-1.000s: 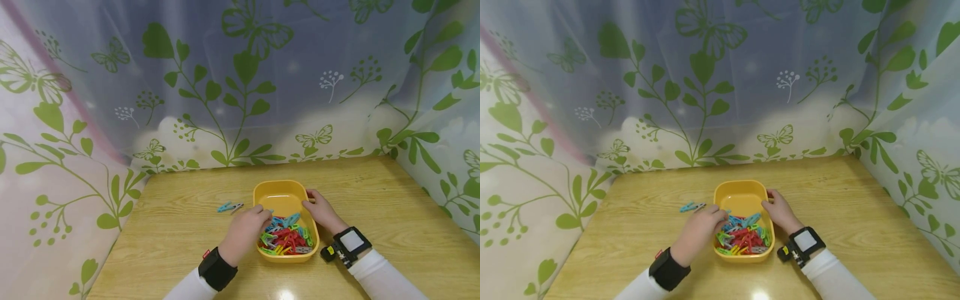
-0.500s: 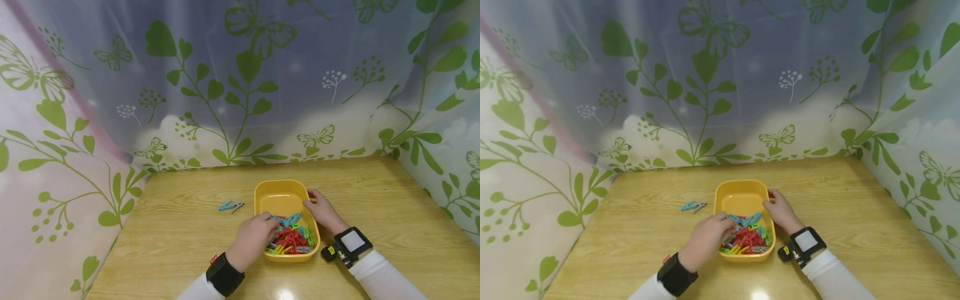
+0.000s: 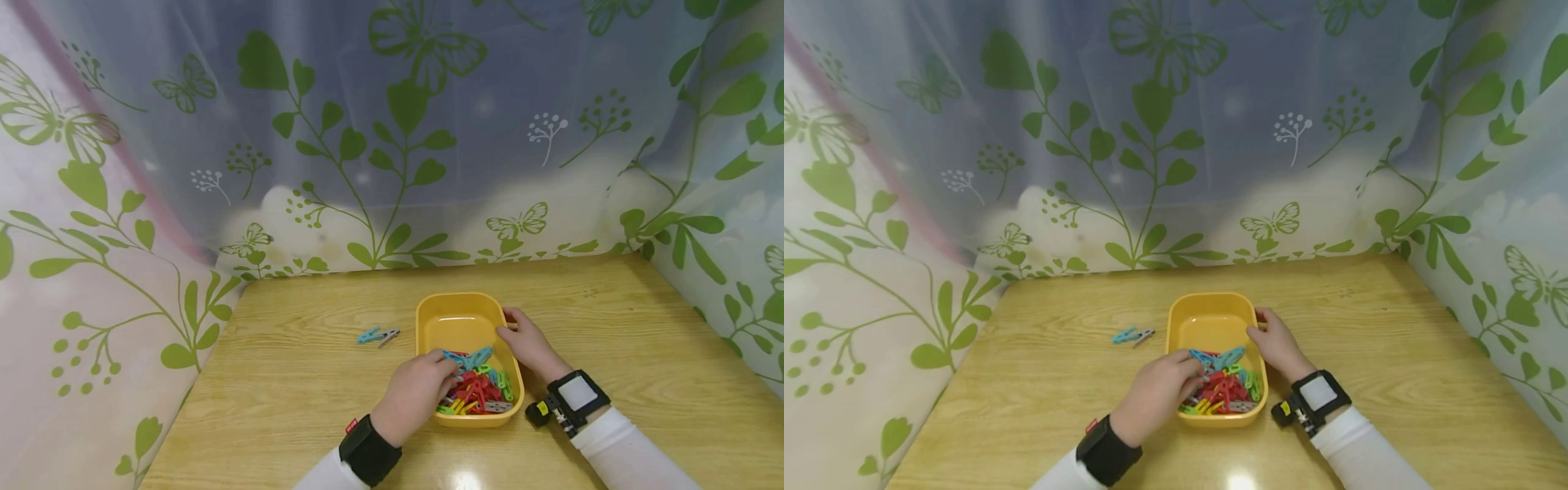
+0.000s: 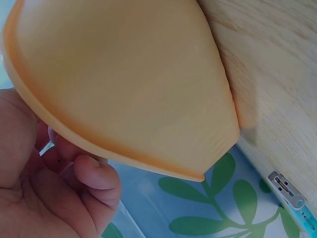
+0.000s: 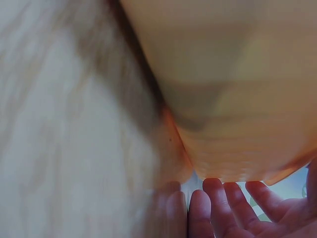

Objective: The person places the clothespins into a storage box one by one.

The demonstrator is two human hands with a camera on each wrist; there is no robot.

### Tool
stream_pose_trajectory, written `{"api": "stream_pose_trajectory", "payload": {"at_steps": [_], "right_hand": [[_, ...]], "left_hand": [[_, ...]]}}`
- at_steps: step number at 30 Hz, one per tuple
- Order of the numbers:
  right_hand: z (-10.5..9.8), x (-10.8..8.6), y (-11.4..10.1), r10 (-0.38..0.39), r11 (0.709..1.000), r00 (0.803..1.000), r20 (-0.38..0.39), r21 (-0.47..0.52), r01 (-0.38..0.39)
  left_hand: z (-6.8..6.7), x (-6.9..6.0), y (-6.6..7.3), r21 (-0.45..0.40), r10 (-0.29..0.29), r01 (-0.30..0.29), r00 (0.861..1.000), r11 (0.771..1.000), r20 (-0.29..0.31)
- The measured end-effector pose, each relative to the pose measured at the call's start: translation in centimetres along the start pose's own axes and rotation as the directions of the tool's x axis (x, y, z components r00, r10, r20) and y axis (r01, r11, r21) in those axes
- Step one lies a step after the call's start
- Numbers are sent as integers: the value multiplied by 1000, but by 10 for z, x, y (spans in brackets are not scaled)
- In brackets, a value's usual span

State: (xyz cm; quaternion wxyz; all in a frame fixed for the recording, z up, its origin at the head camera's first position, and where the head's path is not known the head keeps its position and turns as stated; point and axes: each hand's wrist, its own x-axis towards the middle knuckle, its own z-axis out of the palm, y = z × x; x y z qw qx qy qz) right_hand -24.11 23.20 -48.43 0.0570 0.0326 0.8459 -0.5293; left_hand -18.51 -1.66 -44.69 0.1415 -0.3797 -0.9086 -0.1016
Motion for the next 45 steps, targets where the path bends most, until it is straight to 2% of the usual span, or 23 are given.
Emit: {"api": "stream_pose_trajectory", "payload": {"at_steps": [15,23,26,29,32,37,40,45], "right_hand": [[0,-3,-3,10,1000,1000,1,-10,-10],[0,-3,-3,-13,1000,1000,-5,-18,13],[0,-3,-3,-13,1000,1000,-4,-15,13],[0,-2,-2,-12,1000,1000,-6,-15,12],[-1,-2,-2,-9,1000,1000,-4,-15,9],[0,-2,-2,1,1000,1000,-5,-11,-1],[0,-2,-2,4,1000,1000,-5,-4,-4],[1,-2,-3,-3,1000,1000,-3,-5,2]], "left_hand": [[2,-1,0,-25,-1,1,1000,1000,-3],[3,-3,-2,-48,-7,7,1000,999,-5],[0,-3,-6,-74,-23,23,1000,997,-7],[-6,-3,-14,-107,-73,70,997,992,-25],[-12,-2,-28,-158,-162,154,986,975,-41],[-13,-1,-58,-188,-299,288,954,939,-36],[-11,-1,-77,-178,-356,349,935,920,-7],[-8,-2,-105,-222,-411,416,909,882,68]]}}
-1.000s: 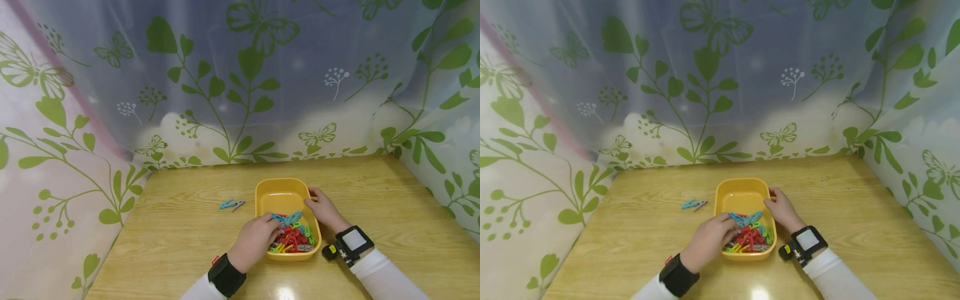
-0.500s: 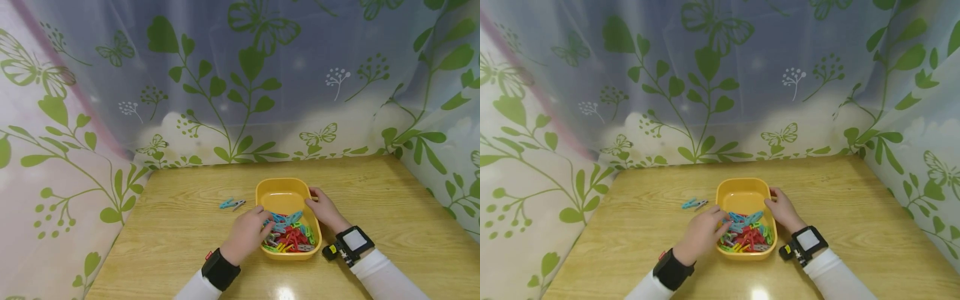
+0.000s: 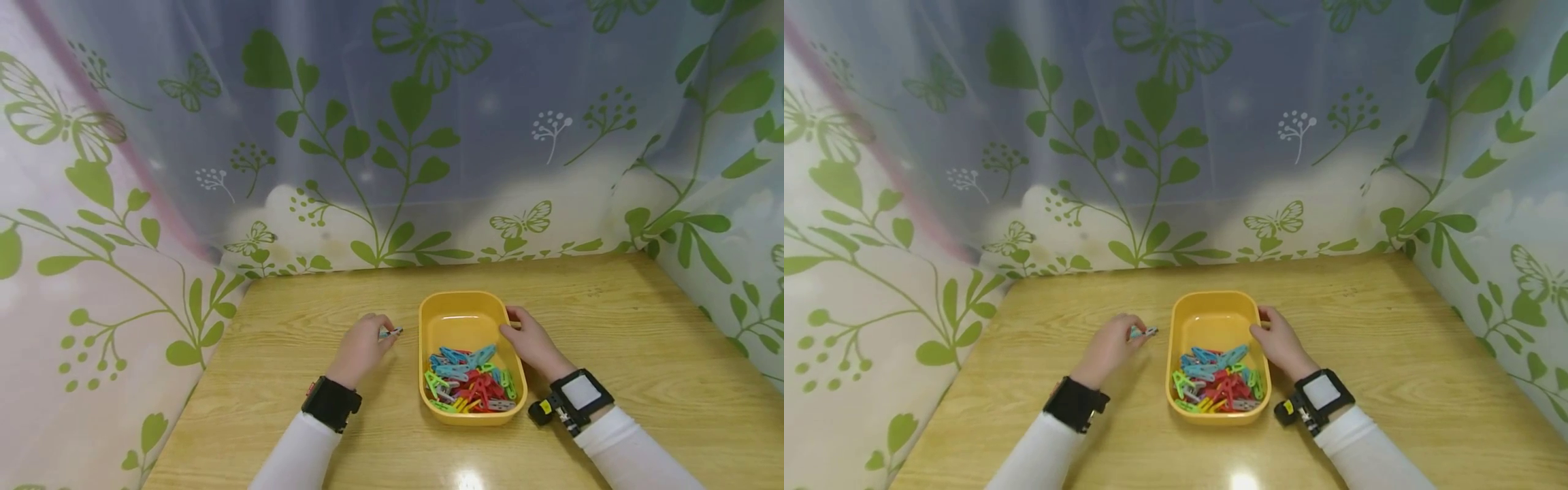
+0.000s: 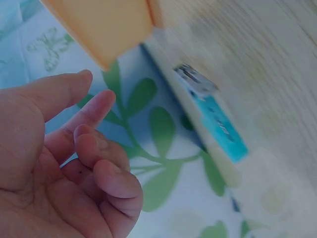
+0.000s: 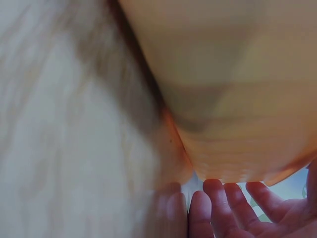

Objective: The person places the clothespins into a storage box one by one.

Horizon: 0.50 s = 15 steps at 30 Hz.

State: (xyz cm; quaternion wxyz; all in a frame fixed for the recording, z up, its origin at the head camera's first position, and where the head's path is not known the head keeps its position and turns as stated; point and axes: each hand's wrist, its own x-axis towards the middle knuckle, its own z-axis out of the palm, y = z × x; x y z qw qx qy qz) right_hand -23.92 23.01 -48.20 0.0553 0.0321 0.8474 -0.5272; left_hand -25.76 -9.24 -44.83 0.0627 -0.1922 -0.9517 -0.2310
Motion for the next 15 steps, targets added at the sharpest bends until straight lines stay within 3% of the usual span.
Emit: {"api": "stream_pose_trajectory", "payload": {"at_steps": [8,15], "right_hand": [[0,0,1,1,1000,1000,4,3,-1],[-1,2,2,1,1000,1000,0,8,-1]], "left_hand": [[5,9,-27,12,-117,116,988,993,99],[7,16,-37,48,-138,133,984,990,117]]}}
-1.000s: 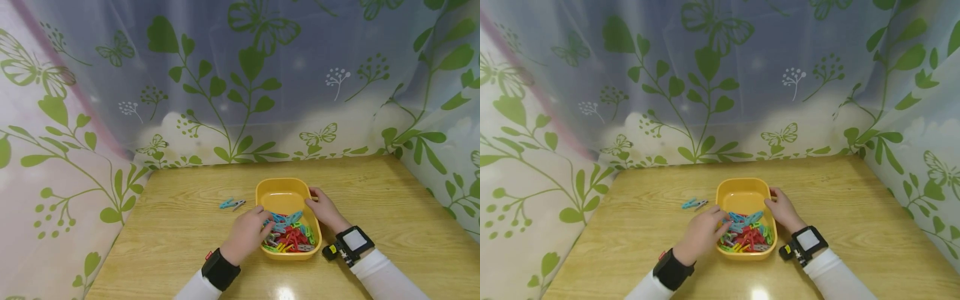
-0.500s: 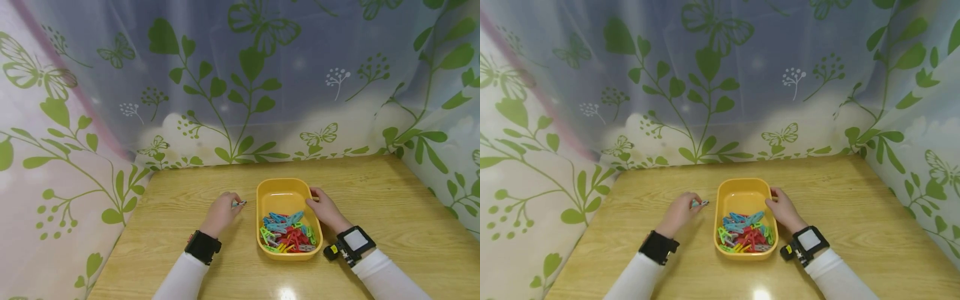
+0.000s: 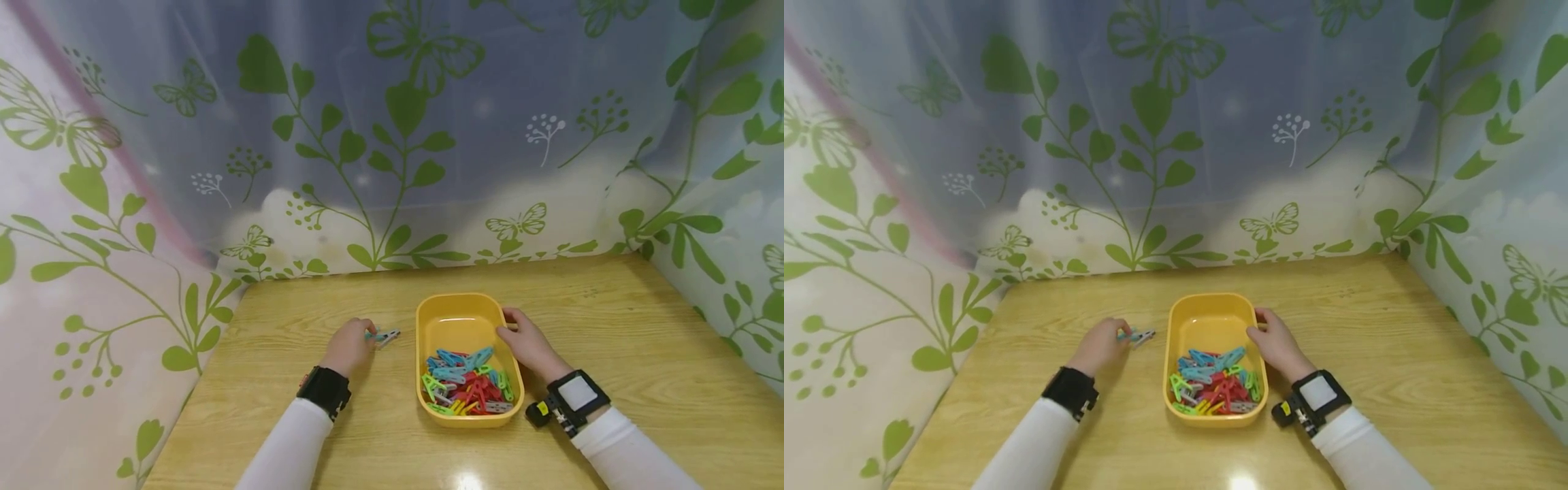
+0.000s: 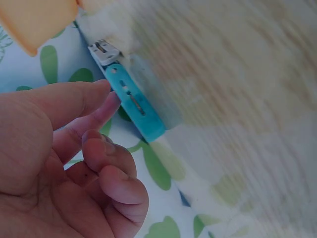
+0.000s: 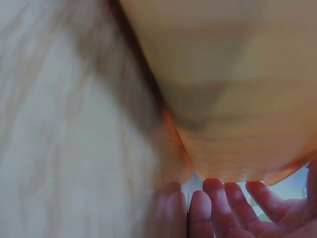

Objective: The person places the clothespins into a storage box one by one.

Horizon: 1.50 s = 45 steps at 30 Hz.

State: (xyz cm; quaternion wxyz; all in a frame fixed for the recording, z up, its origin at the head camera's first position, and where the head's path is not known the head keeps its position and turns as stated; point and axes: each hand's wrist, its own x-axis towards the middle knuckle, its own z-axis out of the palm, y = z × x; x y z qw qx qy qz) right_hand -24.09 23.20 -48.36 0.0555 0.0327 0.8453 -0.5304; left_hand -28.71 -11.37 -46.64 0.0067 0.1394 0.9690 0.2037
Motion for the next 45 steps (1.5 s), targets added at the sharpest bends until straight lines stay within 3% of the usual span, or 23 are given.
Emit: {"api": "stream_pose_trajectory", "payload": {"at_steps": [6,19,29,32,36,45], "right_hand": [[1,-2,-1,-7,1000,1000,0,-4,7],[1,-1,0,-13,1000,1000,-6,-7,13],[1,-1,0,-4,1000,1000,-2,0,4],[1,0,1,2,1000,1000,-1,0,-2],[1,0,1,10,1000,1000,-1,0,-10],[1,1,2,9,1000,1000,4,-2,-9]], "left_hand": [[0,3,-2,58,-12,12,1000,998,-1],[0,3,-6,150,17,-7,998,989,-65],[-14,-4,0,172,44,-17,987,985,-157],[-17,-6,7,182,52,-23,986,983,-157],[-21,-10,21,207,117,-81,979,975,-166],[-22,-23,67,253,263,-213,948,944,-182]]}}
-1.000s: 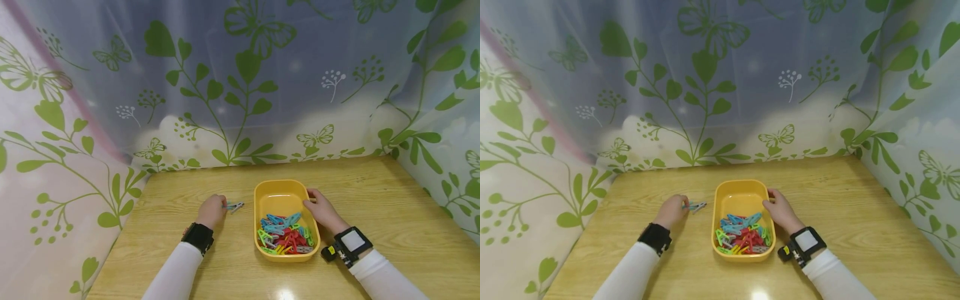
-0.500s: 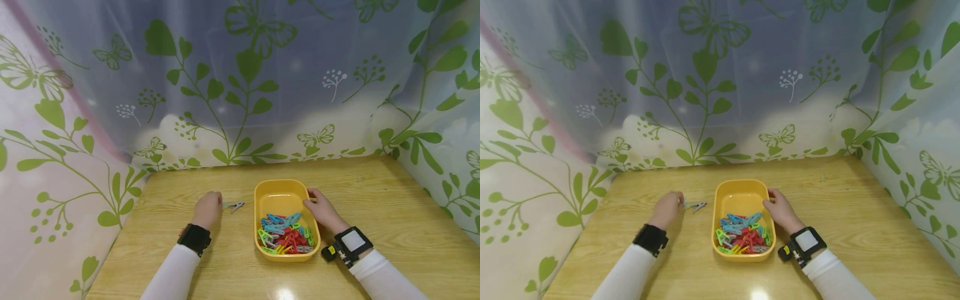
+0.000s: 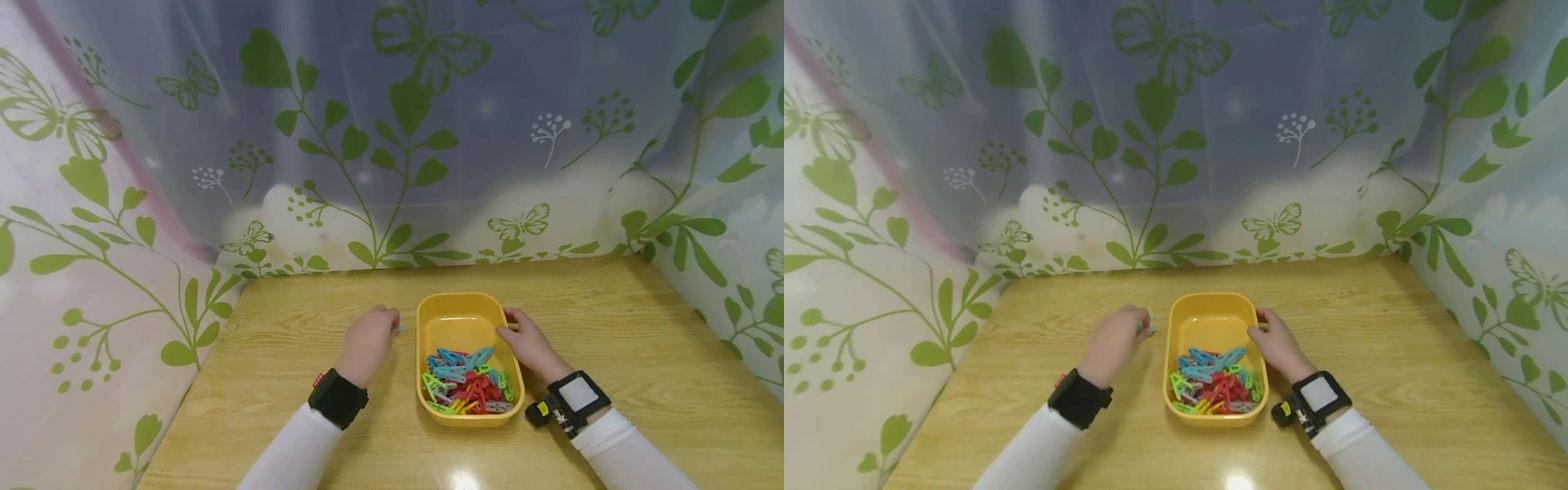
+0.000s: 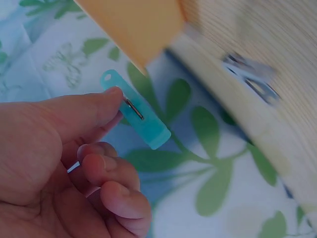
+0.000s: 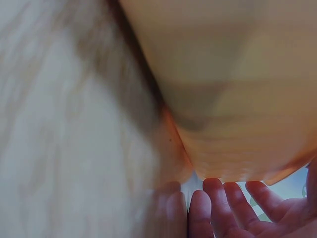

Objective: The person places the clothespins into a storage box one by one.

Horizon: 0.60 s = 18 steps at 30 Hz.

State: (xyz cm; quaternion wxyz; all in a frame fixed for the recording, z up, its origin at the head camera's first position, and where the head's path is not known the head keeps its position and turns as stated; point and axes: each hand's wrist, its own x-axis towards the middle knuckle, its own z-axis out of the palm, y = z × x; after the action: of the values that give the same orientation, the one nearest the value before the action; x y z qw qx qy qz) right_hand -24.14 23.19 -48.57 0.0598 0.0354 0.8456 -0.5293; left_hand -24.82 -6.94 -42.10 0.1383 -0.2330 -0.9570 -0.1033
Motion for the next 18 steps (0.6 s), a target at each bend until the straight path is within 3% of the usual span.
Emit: {"api": "stream_pose_trajectory", "payload": {"at_steps": [5,10,13,18], "right_hand": [[0,-1,-1,-2,1000,1000,2,-4,2],[0,-2,-1,-5,1000,1000,6,-2,5],[-1,-2,-1,-10,1000,1000,6,2,10],[-1,-1,-2,-12,1000,1000,3,-4,12]], "left_hand": [[2,-3,27,-16,60,-59,997,998,53],[1,-12,51,-58,143,-137,984,989,106],[1,-16,60,-67,189,-183,976,981,103],[5,-18,69,-67,215,-209,971,976,107]]}}
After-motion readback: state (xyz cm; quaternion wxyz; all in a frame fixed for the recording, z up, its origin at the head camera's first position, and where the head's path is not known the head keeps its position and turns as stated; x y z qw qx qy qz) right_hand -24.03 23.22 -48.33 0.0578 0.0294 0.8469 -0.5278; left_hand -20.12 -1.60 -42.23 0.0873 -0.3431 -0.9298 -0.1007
